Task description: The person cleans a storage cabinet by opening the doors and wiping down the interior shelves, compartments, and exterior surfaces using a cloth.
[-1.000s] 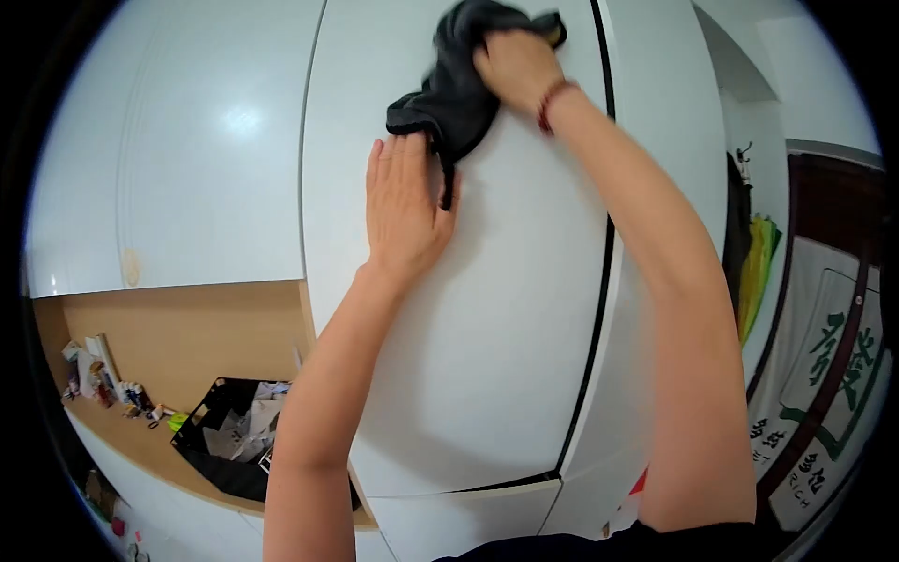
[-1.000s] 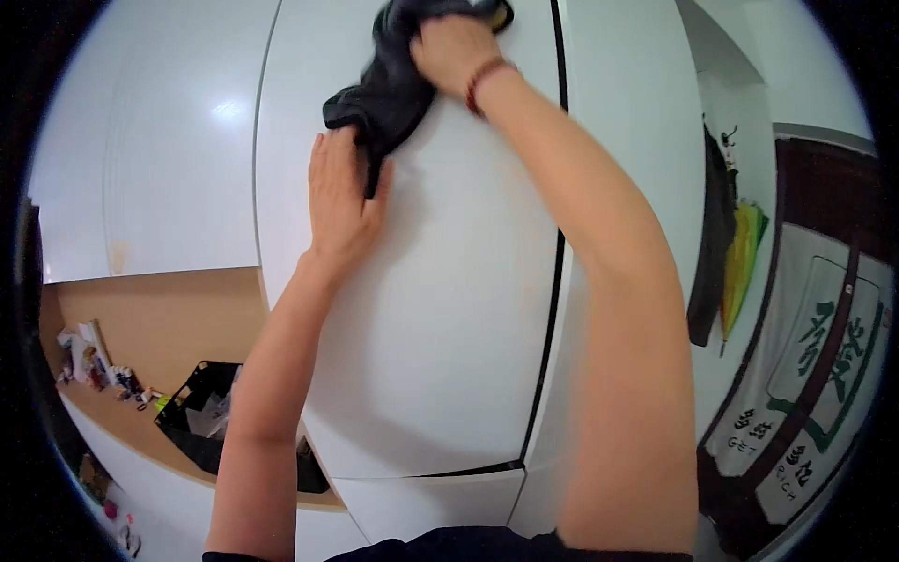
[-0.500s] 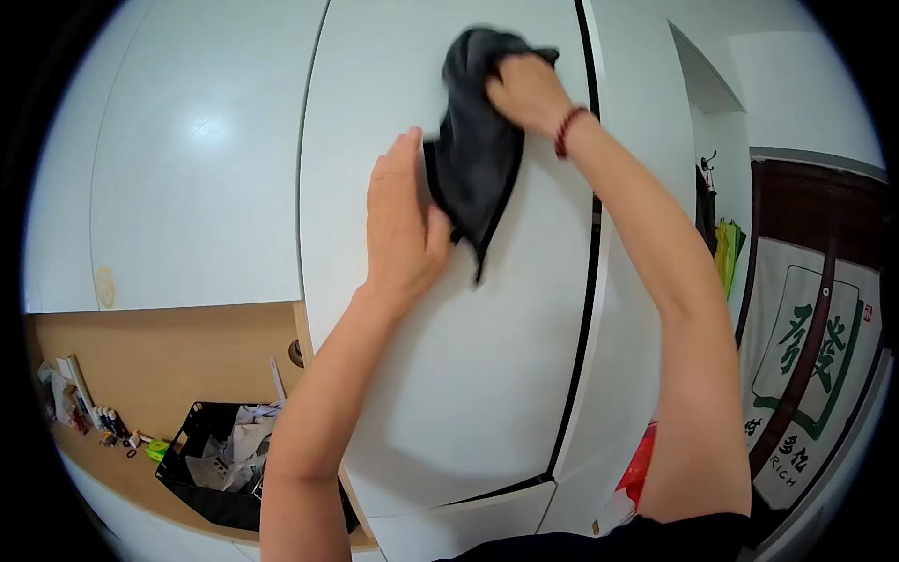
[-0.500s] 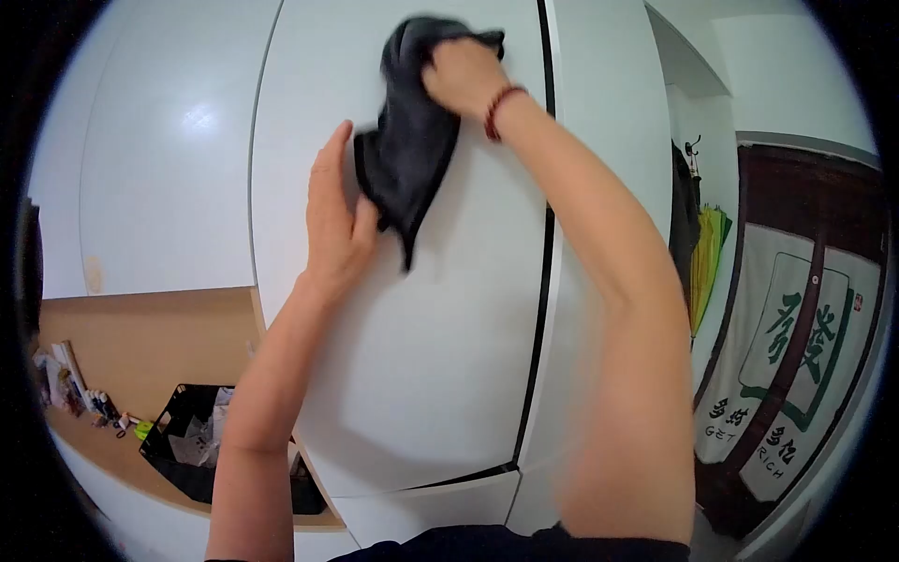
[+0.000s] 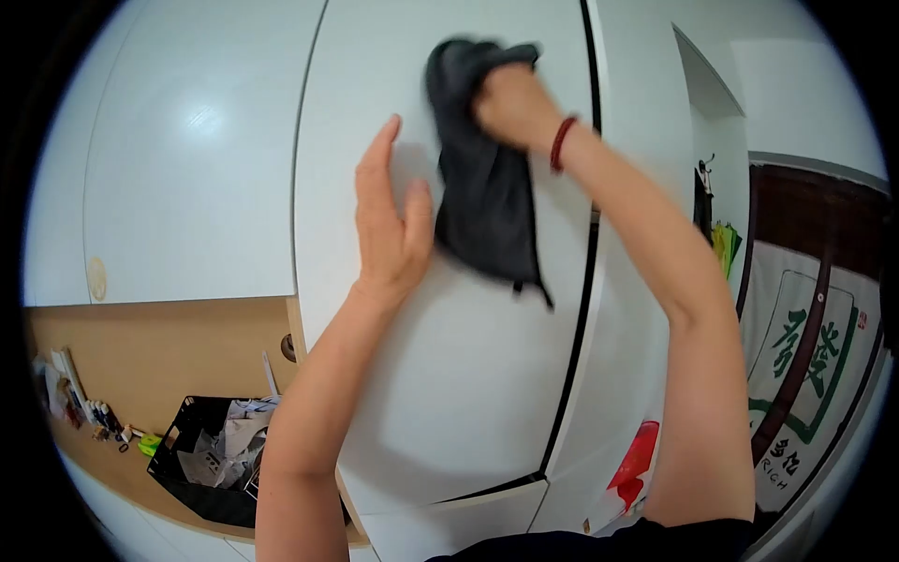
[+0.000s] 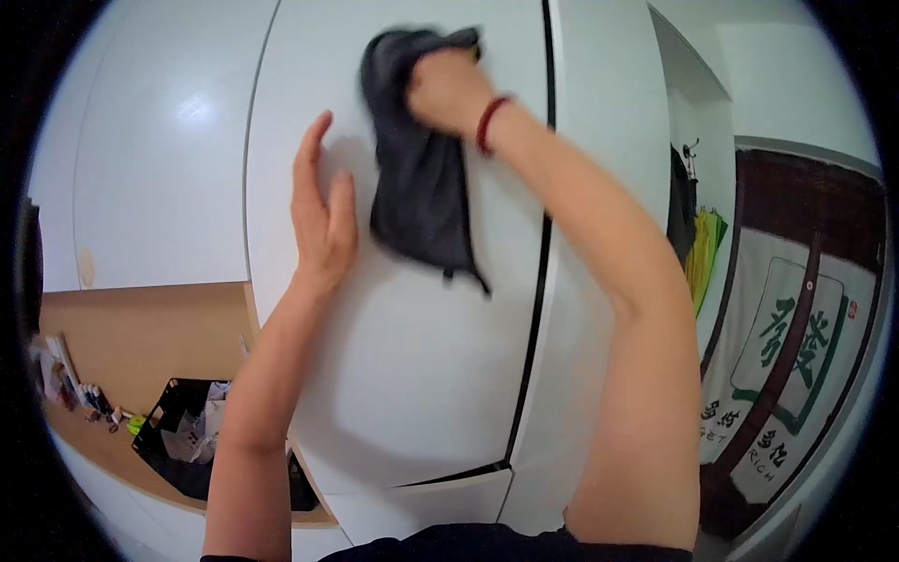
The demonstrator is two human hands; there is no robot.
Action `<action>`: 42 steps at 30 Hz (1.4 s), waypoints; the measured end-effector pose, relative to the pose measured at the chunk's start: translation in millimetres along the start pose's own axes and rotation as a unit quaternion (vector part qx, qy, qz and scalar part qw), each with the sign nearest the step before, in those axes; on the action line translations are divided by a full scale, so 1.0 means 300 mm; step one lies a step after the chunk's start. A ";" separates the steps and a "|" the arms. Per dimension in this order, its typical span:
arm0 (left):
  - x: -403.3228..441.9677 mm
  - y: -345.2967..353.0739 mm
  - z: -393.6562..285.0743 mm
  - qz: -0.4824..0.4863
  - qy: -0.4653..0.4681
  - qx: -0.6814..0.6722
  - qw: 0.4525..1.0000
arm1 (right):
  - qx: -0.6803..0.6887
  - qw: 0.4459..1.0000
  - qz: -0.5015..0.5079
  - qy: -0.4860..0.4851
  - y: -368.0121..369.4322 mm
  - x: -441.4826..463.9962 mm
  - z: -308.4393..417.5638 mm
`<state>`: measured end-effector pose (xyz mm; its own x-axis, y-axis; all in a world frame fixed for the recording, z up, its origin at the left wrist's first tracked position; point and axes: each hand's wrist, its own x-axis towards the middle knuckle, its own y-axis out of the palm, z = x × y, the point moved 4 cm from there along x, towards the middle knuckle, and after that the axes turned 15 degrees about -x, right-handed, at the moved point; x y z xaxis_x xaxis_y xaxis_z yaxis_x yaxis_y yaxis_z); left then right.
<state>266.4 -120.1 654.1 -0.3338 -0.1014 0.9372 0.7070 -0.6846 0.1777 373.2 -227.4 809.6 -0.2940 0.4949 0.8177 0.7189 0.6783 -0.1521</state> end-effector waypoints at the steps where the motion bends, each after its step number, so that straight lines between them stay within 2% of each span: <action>1: 0.003 0.001 -0.002 -0.009 0.006 -0.012 1.000 | 0.019 0.998 -0.030 -0.043 0.035 -0.096 0.081; 2: 0.006 0.001 -0.019 -0.029 0.033 -0.006 0.999 | 0.037 0.993 -0.063 -0.089 0.064 -0.161 0.135; 4: -0.004 0.007 -0.061 0.006 0.120 0.104 0.987 | 0.060 0.987 -0.095 -0.110 0.045 -0.215 0.162; 6: -0.025 0.054 -0.112 0.122 0.205 0.158 0.958 | 0.062 0.986 -0.102 -0.114 0.029 -0.206 0.169; 7: -0.027 0.084 -0.107 0.161 0.213 0.140 0.953 | 0.053 0.989 -0.088 -0.105 0.029 -0.191 0.165; 9: 0.003 0.123 -0.091 0.132 0.099 0.161 0.973 | 0.042 0.990 -0.056 -0.119 0.021 -0.161 0.145; 11: 0.035 0.144 -0.079 0.104 -0.008 0.195 0.975 | 0.248 0.963 0.028 -0.099 -0.039 -0.179 0.103; 12: 0.052 0.172 -0.092 0.126 0.021 0.221 0.967 | 0.346 0.931 0.070 -0.089 -0.086 -0.198 0.079; 13: 0.072 0.202 -0.099 0.146 0.051 0.247 0.957 | 0.353 0.934 0.050 -0.039 -0.114 -0.245 0.037; 14: 0.096 0.235 -0.096 0.163 0.083 0.273 0.944 | 0.287 0.957 0.026 -0.028 -0.127 -0.299 -0.004; 15: 0.112 0.275 -0.073 0.146 0.171 0.292 0.930 | 0.219 0.976 0.001 -0.017 -0.134 -0.347 -0.036; 18: 0.285 0.338 0.038 0.184 0.123 0.311 0.924 | 0.146 0.977 -0.157 0.000 -0.111 -0.508 -0.037; 20: 0.402 0.368 0.106 0.153 0.185 0.339 0.910 | 0.106 0.984 -0.143 0.003 -0.039 -0.557 -0.026; 24: 0.590 0.456 0.242 0.171 0.197 0.416 0.871 | 0.094 0.986 -0.134 0.001 0.071 -0.583 -0.027; 25: 0.630 0.475 0.269 0.164 0.227 0.435 0.856 | 0.094 0.984 -0.150 0.002 0.083 -0.585 -0.027; 26: 0.667 0.494 0.307 0.140 0.233 0.417 0.867 | 0.096 0.984 -0.153 0.005 0.089 -0.586 -0.025; 28: 0.711 0.499 0.300 0.177 0.123 0.445 0.869 | 0.099 0.982 -0.157 0.013 0.083 -0.593 -0.020; 31: 0.557 0.427 0.206 0.214 0.166 0.396 0.878 | 0.089 0.984 -0.156 0.008 0.079 -0.596 -0.024; 32: 0.463 0.387 0.144 0.234 0.099 0.384 0.888 | 0.093 0.985 -0.147 0.009 0.075 -0.595 -0.028; 34: 0.308 0.309 0.097 0.260 0.158 0.338 0.891 | 0.100 0.987 -0.126 0.007 0.068 -0.596 -0.034; 36: 0.287 0.296 0.087 0.235 0.287 0.319 0.872 | 0.099 0.984 -0.151 0.006 0.071 -0.597 -0.033; 38: 0.392 0.290 0.208 0.237 0.292 0.441 0.815 | 0.100 0.981 -0.166 0.002 0.076 -0.593 -0.030; 39: 0.496 0.334 0.227 0.222 0.199 0.468 0.832 | 0.100 0.981 -0.169 0.001 0.075 -0.594 -0.030; 40: 0.577 0.384 0.203 0.222 0.148 0.469 0.842 | 0.098 0.981 -0.169 -0.001 0.075 -0.600 -0.033; 41: 0.665 0.403 0.267 0.206 0.183 0.444 0.853 | 0.104 0.981 -0.164 -0.005 0.074 -0.607 -0.028; 42: 0.735 0.423 0.294 0.206 -0.039 0.510 0.834 | 0.106 0.981 -0.165 -0.005 0.072 -0.604 -0.028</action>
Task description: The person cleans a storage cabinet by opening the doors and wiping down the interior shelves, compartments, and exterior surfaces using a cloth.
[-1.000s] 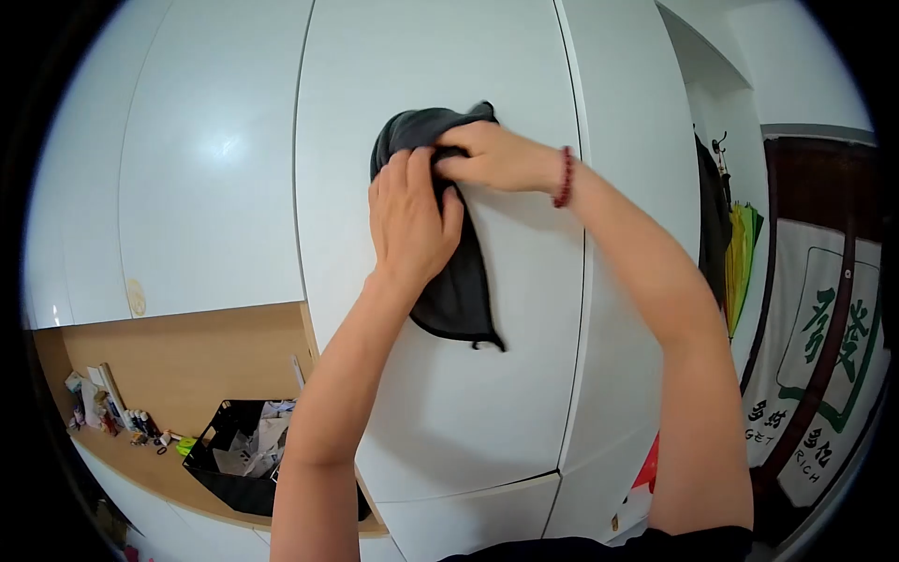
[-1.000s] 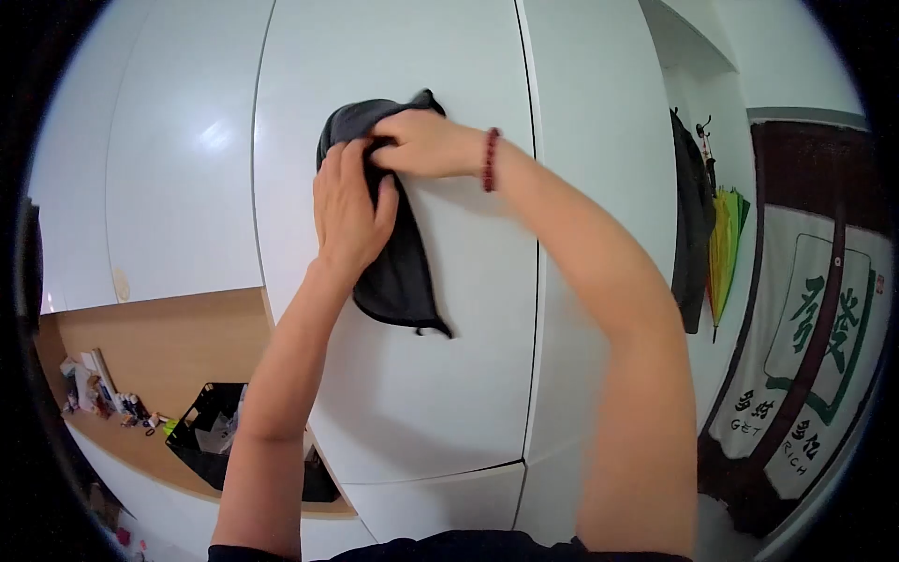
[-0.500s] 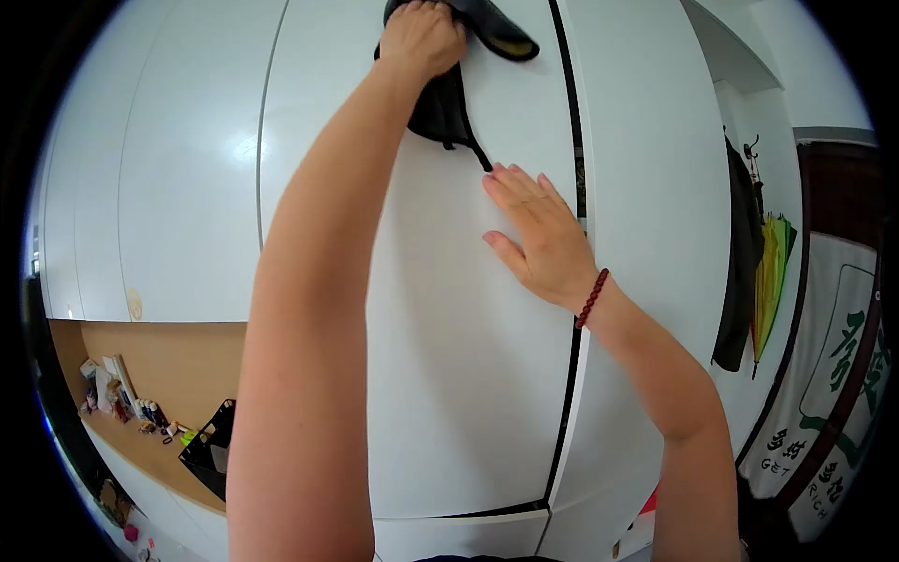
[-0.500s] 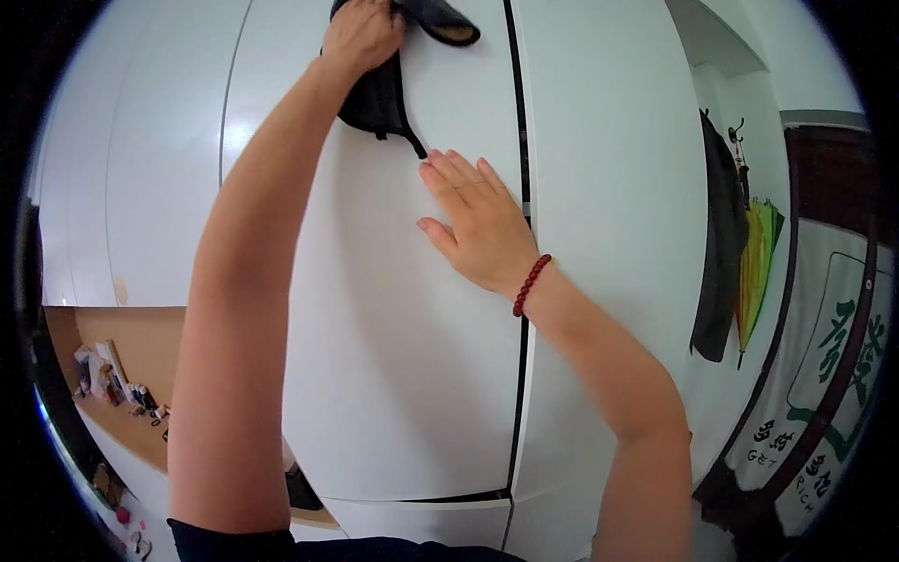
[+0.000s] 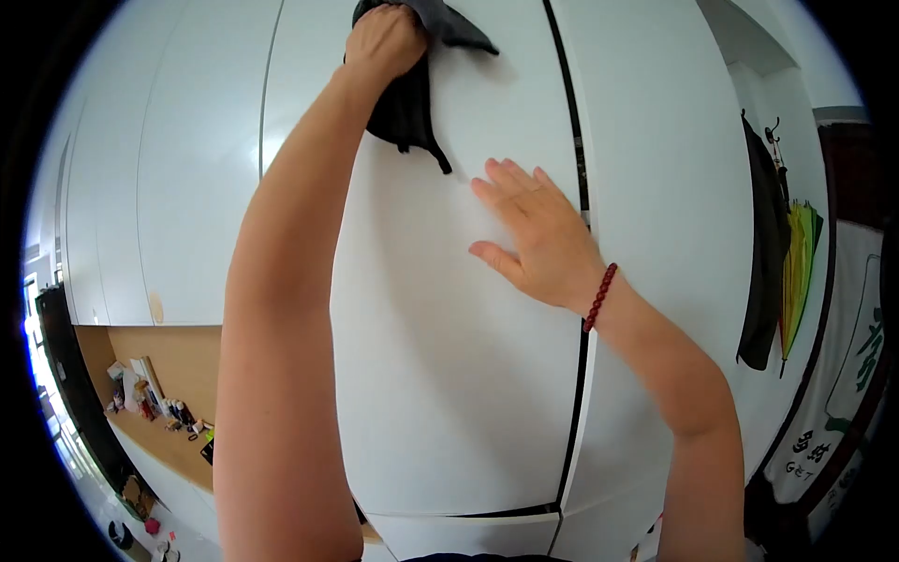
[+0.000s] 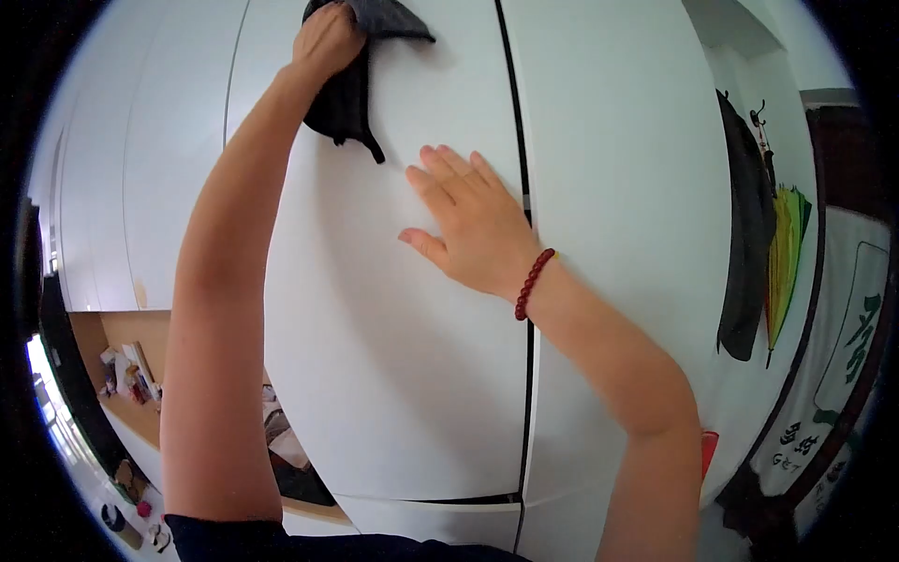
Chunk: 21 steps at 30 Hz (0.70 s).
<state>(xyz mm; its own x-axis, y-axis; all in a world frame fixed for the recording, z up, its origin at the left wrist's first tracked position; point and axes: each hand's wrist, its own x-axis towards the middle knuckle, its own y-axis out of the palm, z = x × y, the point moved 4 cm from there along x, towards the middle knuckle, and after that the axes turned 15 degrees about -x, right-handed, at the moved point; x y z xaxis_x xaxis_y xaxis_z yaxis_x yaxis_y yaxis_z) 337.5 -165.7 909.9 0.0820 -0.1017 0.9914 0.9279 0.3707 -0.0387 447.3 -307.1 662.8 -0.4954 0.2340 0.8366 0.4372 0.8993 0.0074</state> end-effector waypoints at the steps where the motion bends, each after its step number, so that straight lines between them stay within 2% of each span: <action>1: 0.009 -0.032 -0.050 0.004 0.010 -0.022 1.000 | 0.003 1.000 0.003 0.000 -0.005 -0.007 -0.004; 2: -0.012 -0.045 -0.081 0.014 0.017 -0.043 0.999 | -0.003 1.000 0.008 -0.003 -0.010 -0.017 -0.008; 5: -0.185 -0.030 -0.062 -0.065 0.182 -0.069 0.979 | -0.005 1.000 0.021 -0.003 -0.006 -0.007 -0.012; 7: -0.419 -0.034 -0.086 0.032 0.151 -0.116 0.981 | -0.003 0.999 0.043 0.006 -0.006 -0.012 -0.021; 8: -0.537 -0.046 -0.133 0.035 0.215 -0.191 0.957 | -0.010 1.000 0.025 0.004 -0.005 -0.014 -0.028; 9: -0.601 -0.035 -0.148 -0.002 0.321 -0.168 0.932 | -0.012 1.000 0.012 0.000 0.003 -0.020 -0.028; 10: -0.605 -0.029 -0.143 -0.012 0.358 -0.134 0.924 | -0.015 1.000 0.000 -0.006 0.008 -0.023 -0.024; 12: -0.495 0.011 -0.105 -0.039 0.289 -0.122 0.949 | -0.005 1.000 -0.007 -0.019 0.000 -0.019 -0.013; 13: -0.404 0.036 -0.082 -0.071 0.299 -0.079 0.948 | 0.010 1.000 -0.006 -0.021 -0.002 -0.020 -0.014; 14: -0.310 0.058 -0.081 -0.052 0.279 0.017 0.959 | 0.020 1.000 -0.007 -0.021 -0.003 -0.022 -0.018; 15: -0.250 0.077 -0.102 -0.083 0.315 0.045 0.944 | 0.042 0.998 -0.030 -0.020 -0.010 -0.023 -0.022; 16: -0.226 0.085 -0.154 -0.085 0.294 -0.004 0.952 | 0.033 0.998 -0.045 -0.022 -0.028 -0.043 -0.041; 18: -0.234 0.147 -0.242 -0.115 0.278 0.012 0.954 | 0.023 0.996 -0.077 -0.031 -0.071 -0.078 -0.067; 20: -0.291 0.194 -0.342 -0.005 0.277 -0.028 0.961 | -0.027 0.982 -0.178 0.050 -0.105 -0.161 -0.173; 21: -0.336 0.207 -0.386 -0.035 0.296 -0.028 0.954 | -0.050 0.979 -0.175 0.090 -0.112 -0.207 -0.214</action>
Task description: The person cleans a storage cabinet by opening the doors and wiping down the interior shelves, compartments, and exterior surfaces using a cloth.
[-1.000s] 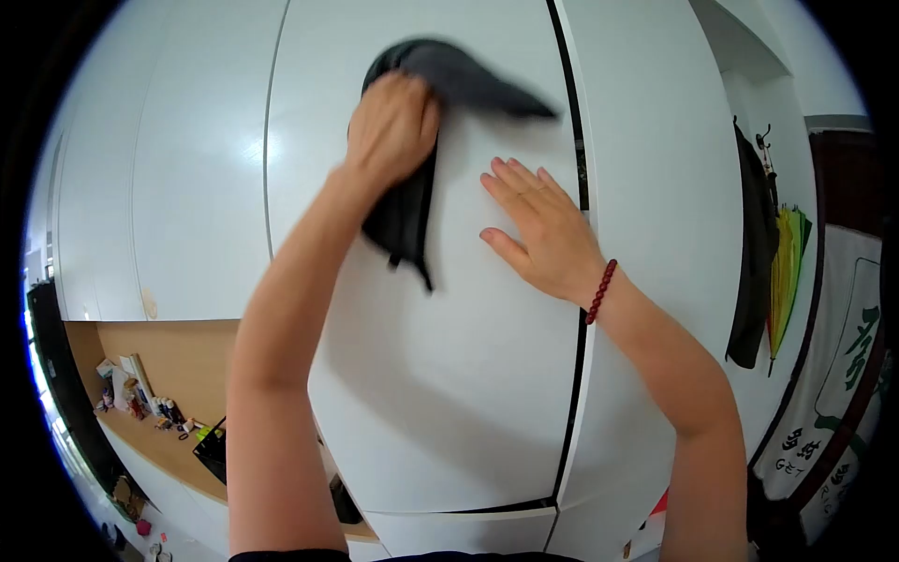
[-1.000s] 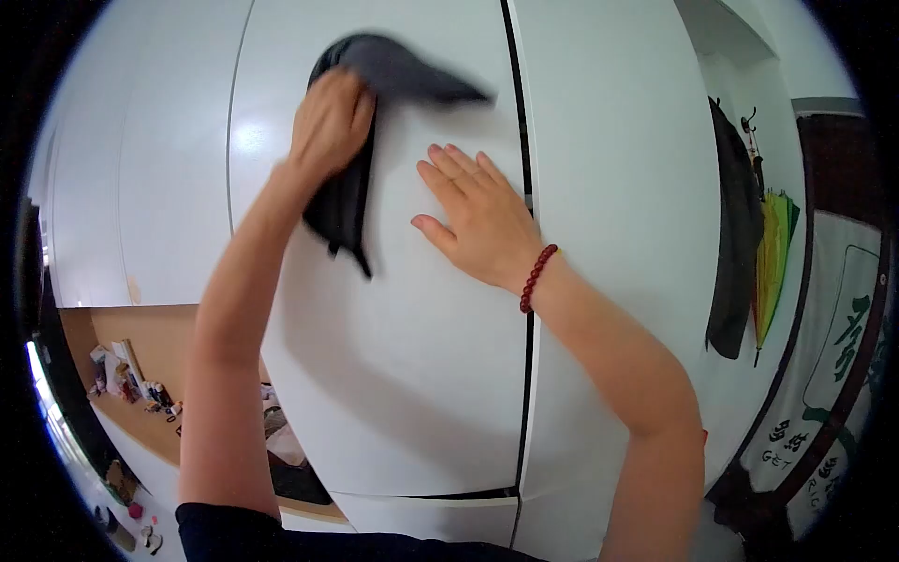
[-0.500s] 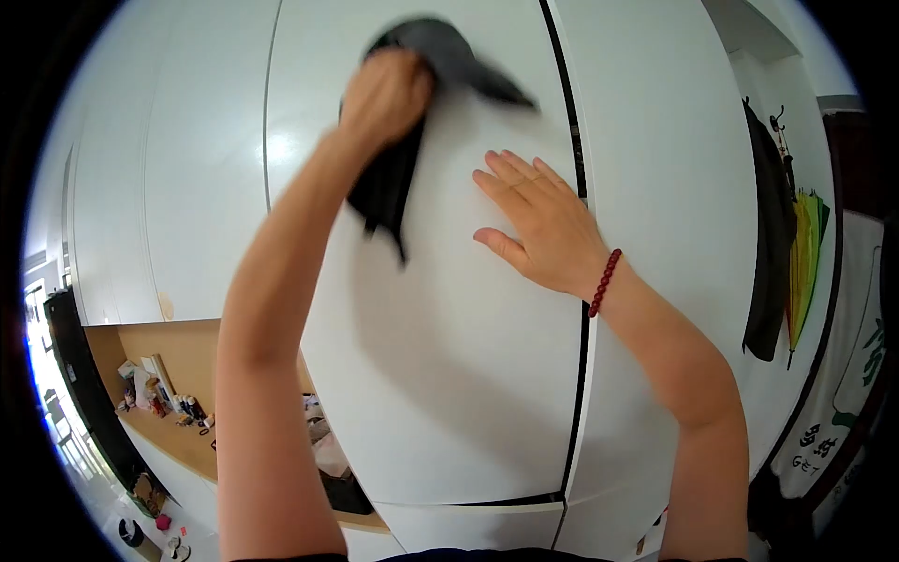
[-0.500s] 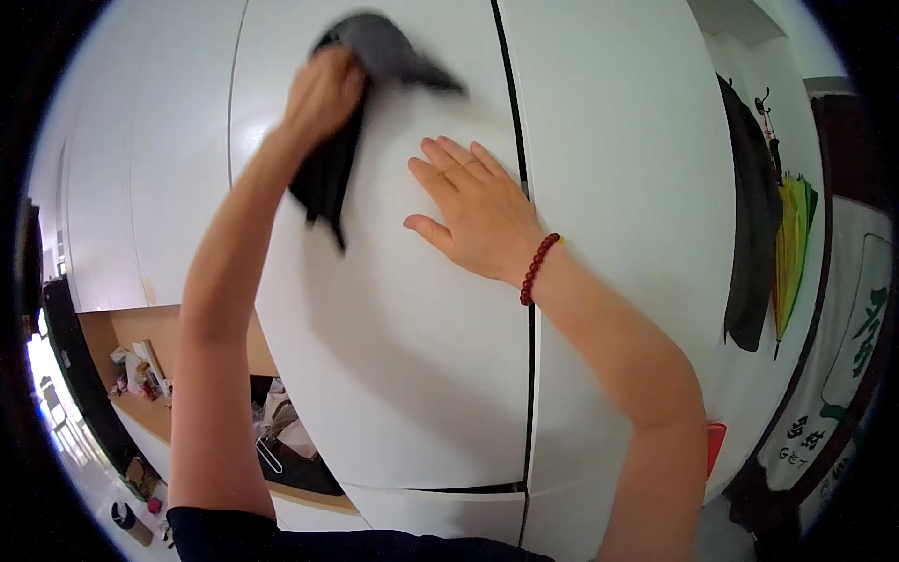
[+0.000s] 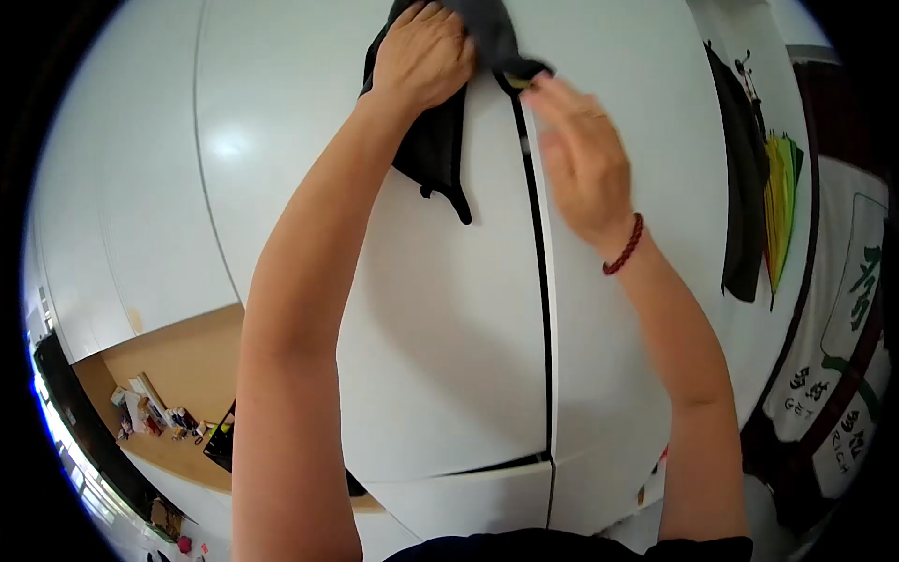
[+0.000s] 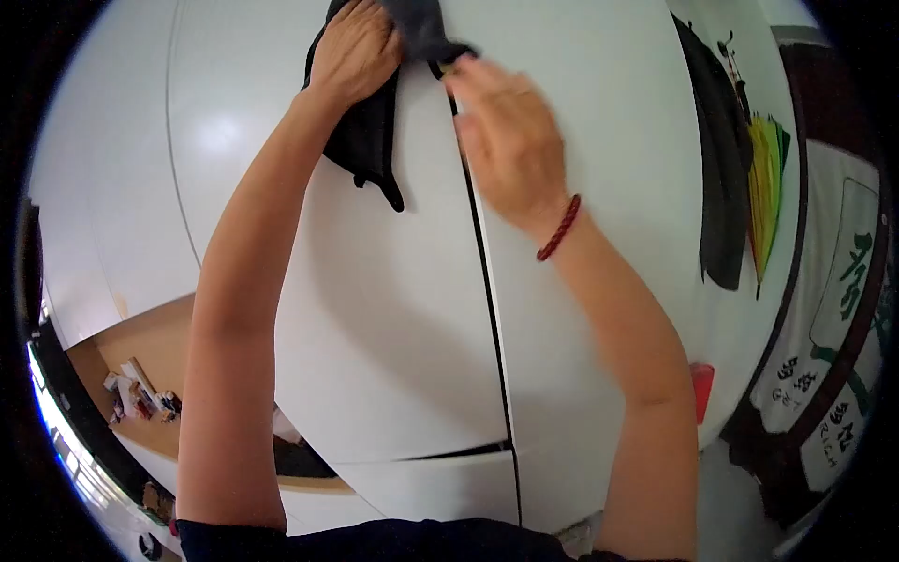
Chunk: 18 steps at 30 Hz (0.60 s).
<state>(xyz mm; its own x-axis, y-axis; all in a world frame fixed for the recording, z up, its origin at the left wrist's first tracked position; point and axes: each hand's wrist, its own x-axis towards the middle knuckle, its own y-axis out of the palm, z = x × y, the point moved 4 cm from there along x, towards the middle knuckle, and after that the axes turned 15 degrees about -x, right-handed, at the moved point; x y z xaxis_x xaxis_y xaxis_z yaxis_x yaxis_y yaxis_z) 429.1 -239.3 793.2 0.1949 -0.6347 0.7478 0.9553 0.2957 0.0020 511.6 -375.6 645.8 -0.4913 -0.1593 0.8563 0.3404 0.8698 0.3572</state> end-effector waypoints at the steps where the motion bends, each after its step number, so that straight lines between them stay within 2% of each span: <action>1: -0.027 0.011 -0.045 -0.002 -0.024 -0.072 0.997 | -0.033 0.999 0.005 0.033 -0.020 -0.037 -0.035; 3: -0.068 -0.076 -0.185 -0.009 -0.071 -0.213 0.974 | -0.075 0.995 0.052 0.052 -0.024 -0.135 -0.045; 4: -0.113 -0.071 -0.217 0.057 -0.103 -0.197 0.973 | -0.095 0.991 0.074 0.063 -0.027 -0.183 -0.039; 7: -0.331 -0.030 -0.313 -0.023 0.000 -0.170 0.985 | -0.119 0.981 0.127 0.086 -0.042 -0.241 0.006; 8: -0.394 -0.051 -0.355 -0.094 0.044 -0.199 0.974 | -0.185 0.980 0.040 0.060 -0.055 -0.232 0.021; 9: -0.446 -0.071 -0.387 -0.084 0.032 -0.225 0.970 | -0.169 0.982 0.054 0.065 -0.056 -0.220 0.031; 11: -0.543 -0.089 -0.408 -0.013 -0.098 -0.321 0.942 | -0.137 0.984 0.089 0.075 -0.061 -0.211 0.048; 12: -0.607 -0.077 -0.399 -0.027 -0.121 -0.309 0.943 | -0.137 0.972 0.166 0.095 -0.016 -0.236 0.032; 14: -0.682 -0.048 -0.407 -0.043 -0.137 -0.386 0.911 | -0.137 0.977 0.138 0.086 0.005 -0.250 0.020; 15: -0.692 -0.048 -0.437 -0.036 -0.109 -0.355 0.928 | -0.137 0.979 0.129 0.083 0.008 -0.259 0.017; 16: -0.697 -0.048 -0.471 0.000 -0.124 -0.364 0.923 | -0.123 0.983 0.113 0.079 0.008 -0.265 0.016; 18: -0.636 -0.085 -0.575 0.009 0.018 -0.257 0.966 | -0.098 0.989 0.077 0.076 0.008 -0.271 0.001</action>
<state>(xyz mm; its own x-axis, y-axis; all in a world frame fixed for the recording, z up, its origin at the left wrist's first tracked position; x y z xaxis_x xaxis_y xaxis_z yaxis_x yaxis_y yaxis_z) 406.0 -248.9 535.8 0.2118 -0.6603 0.7205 0.9340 -0.0802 -0.3481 552.1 -360.4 576.8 -0.2998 -0.1127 0.9473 0.5587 0.7841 0.2701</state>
